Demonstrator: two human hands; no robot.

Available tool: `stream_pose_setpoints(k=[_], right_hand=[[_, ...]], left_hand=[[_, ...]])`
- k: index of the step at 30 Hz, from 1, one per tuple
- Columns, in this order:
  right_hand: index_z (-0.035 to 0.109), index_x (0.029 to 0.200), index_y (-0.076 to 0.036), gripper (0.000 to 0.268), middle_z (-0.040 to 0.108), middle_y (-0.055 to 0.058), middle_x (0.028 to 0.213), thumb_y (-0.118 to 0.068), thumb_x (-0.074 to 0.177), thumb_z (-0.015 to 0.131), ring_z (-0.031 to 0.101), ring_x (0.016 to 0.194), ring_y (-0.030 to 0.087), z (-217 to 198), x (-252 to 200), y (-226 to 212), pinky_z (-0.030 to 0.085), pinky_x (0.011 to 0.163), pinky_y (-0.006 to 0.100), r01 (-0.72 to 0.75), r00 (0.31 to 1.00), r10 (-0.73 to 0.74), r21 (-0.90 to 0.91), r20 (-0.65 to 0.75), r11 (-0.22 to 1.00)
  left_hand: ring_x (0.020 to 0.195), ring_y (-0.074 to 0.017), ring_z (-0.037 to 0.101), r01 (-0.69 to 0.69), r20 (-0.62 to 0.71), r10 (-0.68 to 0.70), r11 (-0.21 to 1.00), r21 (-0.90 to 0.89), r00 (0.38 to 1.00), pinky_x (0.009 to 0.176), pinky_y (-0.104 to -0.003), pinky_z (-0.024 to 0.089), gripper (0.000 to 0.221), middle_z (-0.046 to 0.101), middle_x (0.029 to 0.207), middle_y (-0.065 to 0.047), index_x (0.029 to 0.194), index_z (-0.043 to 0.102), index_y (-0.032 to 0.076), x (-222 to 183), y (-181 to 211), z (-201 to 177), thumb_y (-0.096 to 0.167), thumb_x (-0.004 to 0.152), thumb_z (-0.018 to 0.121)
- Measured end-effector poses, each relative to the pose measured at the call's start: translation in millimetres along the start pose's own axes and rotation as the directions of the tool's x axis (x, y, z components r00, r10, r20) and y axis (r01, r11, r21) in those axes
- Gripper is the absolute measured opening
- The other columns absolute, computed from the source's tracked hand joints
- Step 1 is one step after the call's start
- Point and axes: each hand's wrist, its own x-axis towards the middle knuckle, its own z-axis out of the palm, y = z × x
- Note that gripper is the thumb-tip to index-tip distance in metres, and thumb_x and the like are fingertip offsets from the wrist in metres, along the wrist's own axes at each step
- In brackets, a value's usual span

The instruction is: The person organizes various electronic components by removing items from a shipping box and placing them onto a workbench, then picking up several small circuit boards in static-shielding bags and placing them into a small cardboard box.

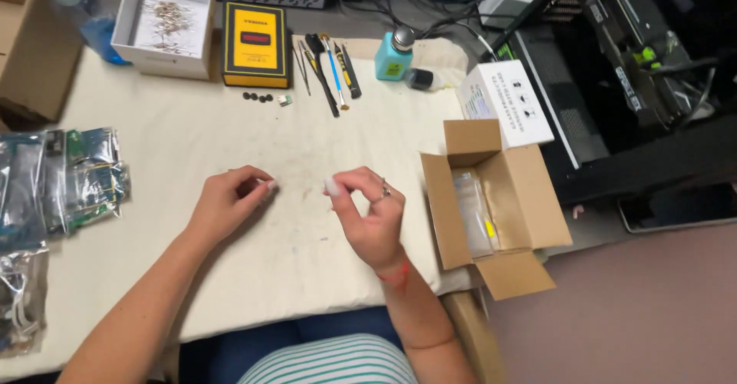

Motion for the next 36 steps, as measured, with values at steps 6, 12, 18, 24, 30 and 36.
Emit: stream_pose_setpoints(k=[6, 12, 18, 24, 30, 36], right_hand=[[0.072, 0.097, 0.005, 0.007, 0.072, 0.017, 0.082, 0.0, 0.092, 0.071, 0.069, 0.077, 0.028, -126, -18, -35, 0.057, 0.078, 0.037, -0.009, 0.98, -0.05, -0.296, -0.191, 0.955], [0.071, 0.118, 0.005, 0.024, 0.073, 0.026, 0.098, 0.002, 0.095, 0.067, 0.072, 0.089, 0.044, -206, 31, -43, 0.058, 0.079, 0.049, -0.131, 0.918, 0.372, -0.781, 0.137, 0.611], [0.052, 0.144, -0.009, 0.063, 0.057, 0.01, 0.142, -0.008, 0.084, 0.071, 0.053, 0.13, 0.031, -245, 39, 97, 0.042, 0.107, 0.039, 0.035, 0.397, 0.721, -0.795, 0.567, 0.606], [0.06, 0.12, -0.01, 0.058, 0.057, 0.01, 0.112, -0.036, 0.077, 0.089, 0.046, 0.11, 0.032, -233, 34, 139, 0.042, 0.091, 0.044, 0.324, 0.382, 0.764, -0.85, 0.52, 0.416], [0.062, 0.084, -0.014, 0.018, 0.06, 0.001, 0.091, -0.021, 0.089, 0.078, 0.051, 0.104, 0.025, -249, 43, 109, 0.037, 0.092, 0.041, 0.276, 0.507, 0.674, -0.842, 0.537, 0.463], [0.072, 0.097, -0.007, 0.013, 0.066, 0.007, 0.083, -0.018, 0.099, 0.066, 0.055, 0.091, 0.029, -278, 58, 80, 0.045, 0.083, 0.041, 0.28, 0.586, 0.571, -0.805, 0.575, 0.523]], left_hand=[[0.075, -0.0283, 0.071, 0.034, -0.005, -0.034, 0.999, 0.029, 0.999, 0.075, -0.038, 0.058, 0.013, 0.075, 0.078, -0.013, 0.105, 0.078, 0.014, 0, -1, 4, 0.023, 0.095, 0.078], [0.076, -0.0283, 0.071, 0.056, -0.007, -0.056, 0.998, 0.037, 0.998, 0.077, -0.038, 0.058, 0.014, 0.076, 0.078, -0.014, 0.106, 0.079, 0.013, -1, 3, 3, 0.022, 0.095, 0.078], [0.065, -0.01, 0.058, 0.124, 0.032, -0.125, 0.992, 0.018, 0.992, 0.073, -0.025, 0.046, 0.011, 0.071, 0.071, 0.0, 0.099, 0.079, 0.014, 0, 5, 1, 0.023, 0.096, 0.073], [0.065, -0.0107, 0.058, 0.129, 0.061, -0.13, 0.991, 0.024, 0.99, 0.071, -0.025, 0.045, 0.012, 0.071, 0.071, 0.0, 0.099, 0.079, 0.013, -1, 15, -2, 0.023, 0.096, 0.072], [0.068, -0.0118, 0.06, 0.033, 0.062, -0.039, 0.996, 0.088, 0.997, 0.074, -0.026, 0.047, 0.013, 0.072, 0.077, 0.0, 0.101, 0.078, 0.014, -1, 2, 1, 0.024, 0.096, 0.072], [0.069, -0.0123, 0.058, 0.042, 0.075, -0.048, 0.996, 0.078, 0.996, 0.076, -0.026, 0.047, 0.014, 0.072, 0.079, -0.001, 0.1, 0.078, 0.013, -4, 13, -2, 0.025, 0.097, 0.071]])
